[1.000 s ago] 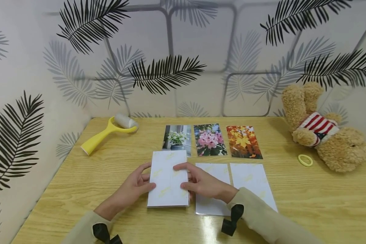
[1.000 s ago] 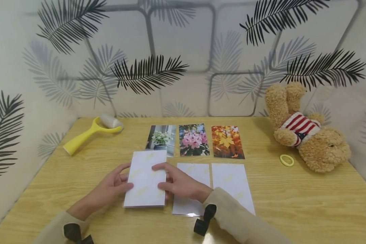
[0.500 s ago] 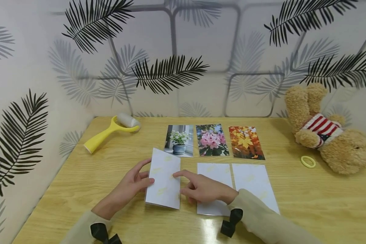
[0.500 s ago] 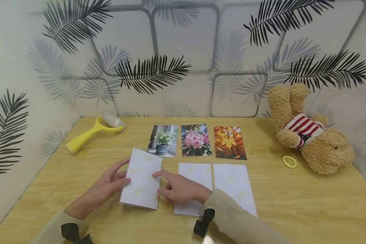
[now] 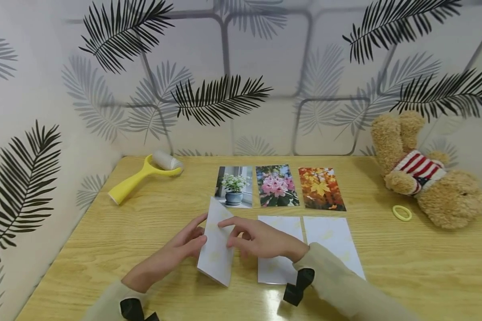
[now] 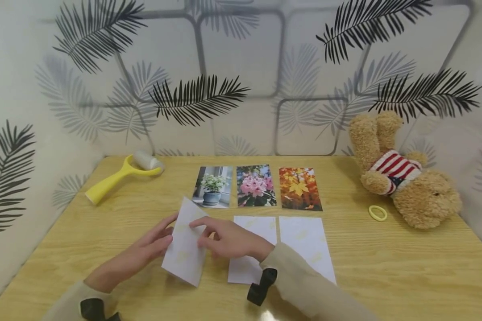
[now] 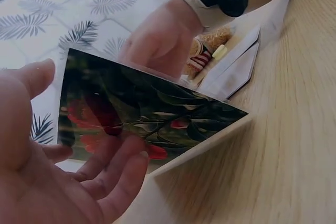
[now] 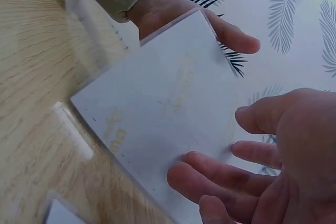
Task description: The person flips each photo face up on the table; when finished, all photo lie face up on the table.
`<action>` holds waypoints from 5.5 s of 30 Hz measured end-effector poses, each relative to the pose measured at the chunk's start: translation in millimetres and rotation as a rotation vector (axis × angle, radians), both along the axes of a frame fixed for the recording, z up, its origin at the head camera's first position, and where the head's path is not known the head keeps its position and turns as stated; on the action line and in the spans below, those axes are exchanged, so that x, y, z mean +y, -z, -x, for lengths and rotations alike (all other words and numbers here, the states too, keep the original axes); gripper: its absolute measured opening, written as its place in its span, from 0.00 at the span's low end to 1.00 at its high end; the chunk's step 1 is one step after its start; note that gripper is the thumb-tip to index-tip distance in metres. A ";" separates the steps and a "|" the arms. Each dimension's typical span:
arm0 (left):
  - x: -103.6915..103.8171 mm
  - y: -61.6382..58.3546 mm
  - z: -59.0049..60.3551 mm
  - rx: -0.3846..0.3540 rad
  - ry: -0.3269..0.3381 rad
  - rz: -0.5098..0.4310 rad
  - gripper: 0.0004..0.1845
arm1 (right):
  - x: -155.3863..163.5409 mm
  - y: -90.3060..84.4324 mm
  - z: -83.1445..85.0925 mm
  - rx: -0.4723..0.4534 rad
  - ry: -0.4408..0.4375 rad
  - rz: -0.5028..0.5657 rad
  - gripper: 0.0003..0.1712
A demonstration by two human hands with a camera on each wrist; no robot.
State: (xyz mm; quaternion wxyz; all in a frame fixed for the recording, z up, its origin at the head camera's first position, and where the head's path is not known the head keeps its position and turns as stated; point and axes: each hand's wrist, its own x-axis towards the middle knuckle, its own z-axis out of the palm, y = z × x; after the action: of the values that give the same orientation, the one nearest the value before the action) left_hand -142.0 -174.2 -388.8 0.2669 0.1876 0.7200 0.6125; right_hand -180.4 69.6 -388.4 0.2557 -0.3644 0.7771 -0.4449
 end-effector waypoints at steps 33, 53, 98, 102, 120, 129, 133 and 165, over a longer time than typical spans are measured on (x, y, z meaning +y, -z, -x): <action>26.5 25.3 -3.7 0.533 0.071 0.378 0.36 | 23.5 -9.5 -13.2 0.297 0.132 -0.139 0.34; 4.3 28.2 9.0 0.639 0.160 0.586 0.32 | 6.4 6.3 -4.7 0.314 0.185 -0.326 0.34; 102.0 16.5 18.7 0.719 0.264 0.613 0.41 | 123.1 -12.3 22.5 0.335 0.237 -0.321 0.28; 109.5 17.9 21.6 0.719 0.329 0.659 0.38 | 124.8 -8.6 23.9 0.359 0.220 -0.321 0.27; 108.5 19.6 23.3 0.675 0.334 0.679 0.32 | 126.0 7.7 34.6 0.412 0.223 -0.221 0.20; 108.7 19.7 22.4 0.666 0.305 0.681 0.32 | 126.4 10.4 32.3 0.092 0.429 0.022 0.24; 108.6 20.9 22.5 0.685 0.292 0.666 0.32 | 120.5 13.4 22.0 0.052 0.495 0.046 0.21; 107.8 22.2 18.6 0.341 -0.193 0.292 0.29 | 116.4 16.7 -6.0 0.079 0.310 0.029 0.16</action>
State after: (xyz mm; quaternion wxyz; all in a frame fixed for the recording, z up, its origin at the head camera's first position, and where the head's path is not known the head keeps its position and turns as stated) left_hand -160.5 -66.4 -411.0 0.1060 0.1780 0.8502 0.4840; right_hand -174.4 186.0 -405.1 0.1480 -0.2608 0.8269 -0.4757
